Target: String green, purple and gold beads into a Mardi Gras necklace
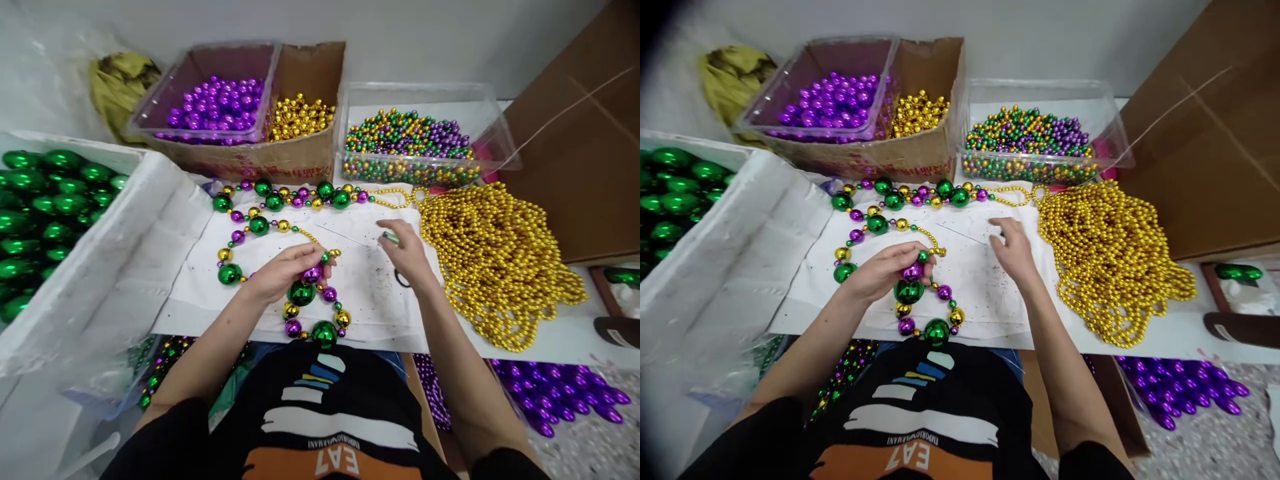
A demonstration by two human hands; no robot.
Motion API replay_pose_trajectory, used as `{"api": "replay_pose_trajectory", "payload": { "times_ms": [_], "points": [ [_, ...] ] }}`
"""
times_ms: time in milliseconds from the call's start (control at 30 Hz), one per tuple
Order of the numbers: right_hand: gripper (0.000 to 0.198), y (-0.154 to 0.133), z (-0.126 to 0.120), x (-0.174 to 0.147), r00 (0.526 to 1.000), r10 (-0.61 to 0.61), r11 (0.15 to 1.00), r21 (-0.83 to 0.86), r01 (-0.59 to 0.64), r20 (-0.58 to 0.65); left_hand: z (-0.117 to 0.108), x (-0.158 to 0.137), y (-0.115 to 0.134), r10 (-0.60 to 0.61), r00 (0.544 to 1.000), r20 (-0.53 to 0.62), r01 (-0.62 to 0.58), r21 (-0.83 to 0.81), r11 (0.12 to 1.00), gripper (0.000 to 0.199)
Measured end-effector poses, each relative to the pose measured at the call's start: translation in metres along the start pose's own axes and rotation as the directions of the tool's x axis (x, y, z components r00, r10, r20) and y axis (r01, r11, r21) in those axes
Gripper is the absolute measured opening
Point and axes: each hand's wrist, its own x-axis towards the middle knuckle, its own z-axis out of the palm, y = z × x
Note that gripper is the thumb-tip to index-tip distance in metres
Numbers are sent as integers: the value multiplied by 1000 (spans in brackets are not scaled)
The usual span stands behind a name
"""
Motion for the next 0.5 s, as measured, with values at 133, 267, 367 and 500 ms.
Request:
{"api": "replay_pose_trajectory", "payload": {
  "times_ms": [133,267,367,500],
  "points": [
    [29,-74,35,1,863,-362,852,500,153,352,-12,-29,42,130,985,-111,-116,124,985,39],
    [11,-138,37,29,831,-350,807,589,33,432,-37,-91,72,344,898,-272,-283,242,928,38],
    [12,-201,-3,44,806,-420,761,646,61,417,-60,-135,71,424,891,-161,-390,206,897,42],
    [46,-289,-18,39,758,-365,857,514,46,541,-54,-157,80,331,943,6,-320,279,905,76]
  ]
}}
